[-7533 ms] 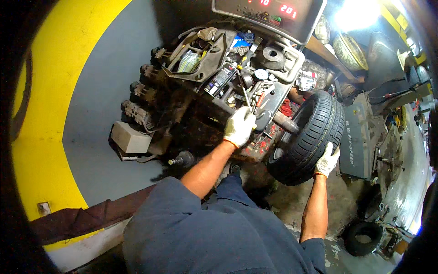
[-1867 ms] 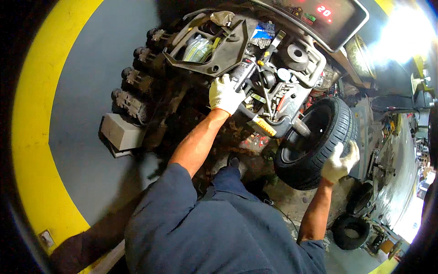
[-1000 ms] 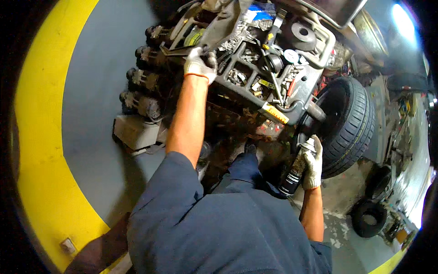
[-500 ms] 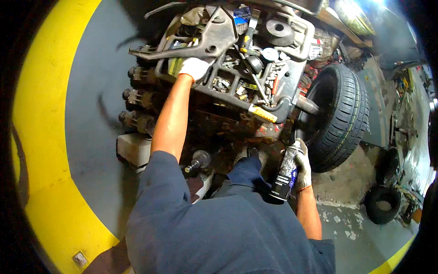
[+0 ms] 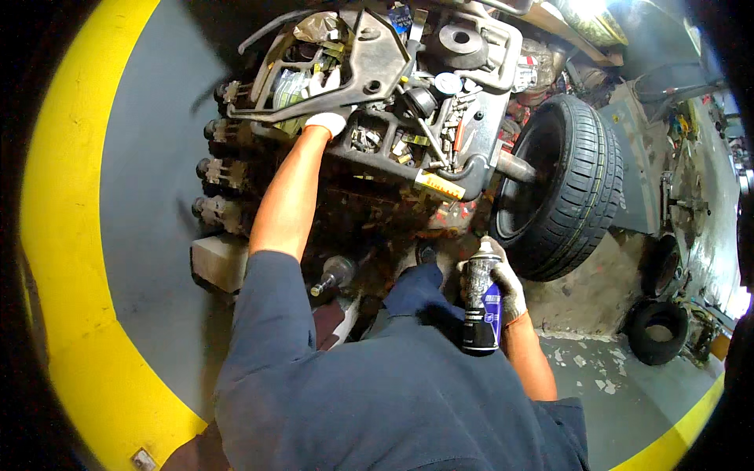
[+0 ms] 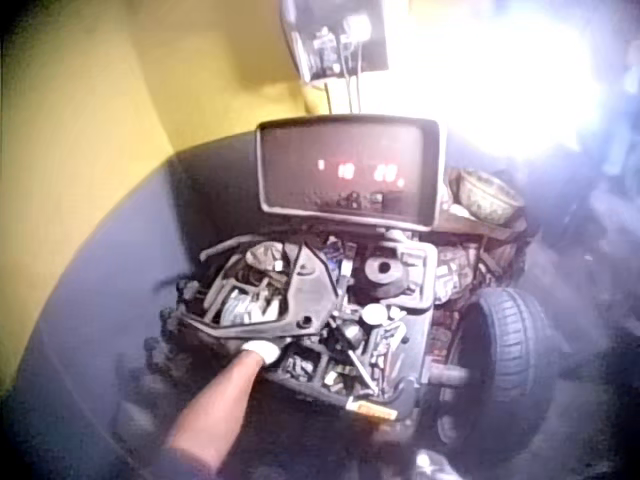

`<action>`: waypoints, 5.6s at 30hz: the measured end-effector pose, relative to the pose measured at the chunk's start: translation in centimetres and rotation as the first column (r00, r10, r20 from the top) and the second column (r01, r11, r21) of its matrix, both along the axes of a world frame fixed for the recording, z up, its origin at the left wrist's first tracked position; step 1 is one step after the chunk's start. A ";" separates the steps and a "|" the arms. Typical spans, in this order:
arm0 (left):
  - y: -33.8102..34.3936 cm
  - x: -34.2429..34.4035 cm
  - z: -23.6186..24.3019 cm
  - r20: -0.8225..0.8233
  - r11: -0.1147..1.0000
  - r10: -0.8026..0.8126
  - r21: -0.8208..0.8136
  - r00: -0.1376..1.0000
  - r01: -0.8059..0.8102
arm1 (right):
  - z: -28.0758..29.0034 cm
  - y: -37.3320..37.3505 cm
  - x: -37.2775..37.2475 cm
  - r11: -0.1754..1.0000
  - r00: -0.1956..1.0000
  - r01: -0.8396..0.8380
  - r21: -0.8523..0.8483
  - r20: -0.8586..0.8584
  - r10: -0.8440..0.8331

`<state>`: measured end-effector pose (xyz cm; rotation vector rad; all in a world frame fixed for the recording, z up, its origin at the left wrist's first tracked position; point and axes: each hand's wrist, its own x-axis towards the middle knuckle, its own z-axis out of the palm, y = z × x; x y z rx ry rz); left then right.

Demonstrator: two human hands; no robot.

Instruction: The person mounts a wheel and tire onto a balancing machine, cleans the rim using a spray and a cloth, spins the wheel, and attaches adhesive weights to the inner rim by hand.

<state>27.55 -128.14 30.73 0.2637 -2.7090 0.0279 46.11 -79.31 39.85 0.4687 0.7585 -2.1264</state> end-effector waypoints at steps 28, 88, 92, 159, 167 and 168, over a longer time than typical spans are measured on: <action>18.0 21.4 21.0 0.044 -0.681 -0.231 0.707 0.972 -0.194 | 9.0 -8.7 -3.5 0.985 0.891 -0.172 0.018 -0.424 0.163; 17.7 23.4 19.5 -0.236 -0.013 0.180 0.970 0.955 0.243 | 13.9 -13.1 -4.1 0.548 -0.232 0.759 0.352 -0.640 0.733; 16.8 24.1 18.1 -0.174 -0.059 0.254 0.979 0.951 0.195 | 12.4 -14.7 -4.6 0.551 -0.231 0.678 0.487 -0.571 0.788; 51.0 -3.9 -22.8 0.402 0.380 -0.695 0.909 0.596 -0.170 | 1.4 14.4 -22.7 -0.149 0.467 0.768 0.623 -0.384 0.797; 49.5 -6.8 -24.7 0.452 0.530 -0.559 0.839 0.695 -0.120 | 0.0 12.1 -25.3 -0.073 0.424 0.754 0.653 -0.399 0.813; 49.8 -6.9 -25.1 0.477 0.595 -0.552 0.800 0.684 -0.077 | -0.4 11.9 -24.9 -0.066 0.435 0.766 0.640 -0.439 0.786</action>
